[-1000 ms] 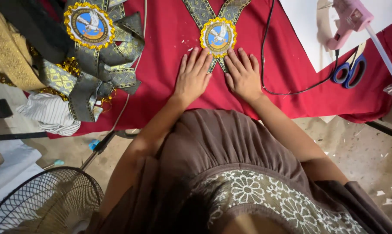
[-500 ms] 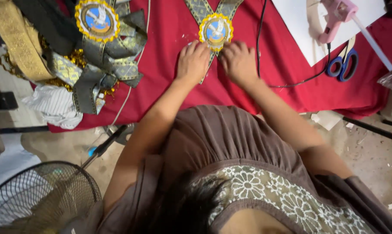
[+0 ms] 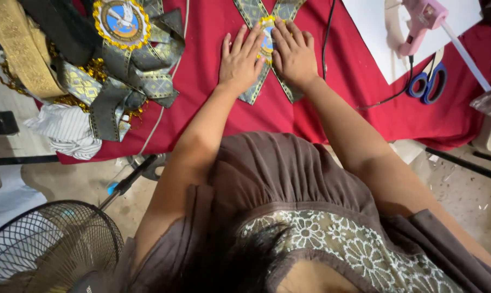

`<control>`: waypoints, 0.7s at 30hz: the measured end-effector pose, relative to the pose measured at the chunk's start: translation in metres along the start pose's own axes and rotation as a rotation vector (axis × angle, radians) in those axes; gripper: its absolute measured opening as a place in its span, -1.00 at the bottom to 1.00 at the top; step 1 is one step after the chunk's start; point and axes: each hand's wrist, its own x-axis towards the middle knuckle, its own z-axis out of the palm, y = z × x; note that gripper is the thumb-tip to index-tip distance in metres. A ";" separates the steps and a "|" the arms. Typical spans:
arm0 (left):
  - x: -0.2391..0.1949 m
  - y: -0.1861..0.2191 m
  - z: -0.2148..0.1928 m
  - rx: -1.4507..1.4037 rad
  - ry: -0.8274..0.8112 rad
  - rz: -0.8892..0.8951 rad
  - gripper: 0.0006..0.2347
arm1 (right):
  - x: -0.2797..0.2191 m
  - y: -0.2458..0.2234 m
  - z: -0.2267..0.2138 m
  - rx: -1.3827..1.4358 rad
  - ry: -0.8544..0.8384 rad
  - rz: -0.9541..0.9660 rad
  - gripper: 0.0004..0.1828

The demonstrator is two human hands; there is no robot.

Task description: The recorder is assembling and decorating sashes using ribbons, medallions, and a hot glue gun.

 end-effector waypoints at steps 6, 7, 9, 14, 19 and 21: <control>0.000 0.001 -0.004 0.026 0.011 0.002 -0.45 | 0.003 -0.004 -0.004 0.011 -0.017 0.030 -0.41; 0.002 0.001 -0.006 0.025 0.010 0.001 -0.45 | 0.004 -0.005 -0.005 0.012 -0.018 0.030 -0.41; 0.006 0.002 -0.009 0.038 0.032 -0.004 -0.44 | 0.005 -0.006 -0.007 0.021 -0.034 0.044 -0.40; 0.014 0.002 -0.017 -0.024 0.017 -0.011 -0.40 | 0.005 -0.005 -0.008 0.013 -0.035 0.041 -0.40; 0.020 0.004 -0.010 0.045 0.072 0.011 -0.41 | 0.003 -0.006 -0.007 0.033 -0.032 0.048 -0.39; 0.024 0.005 -0.013 0.029 0.076 0.013 -0.43 | 0.004 -0.005 -0.007 0.017 -0.037 0.048 -0.38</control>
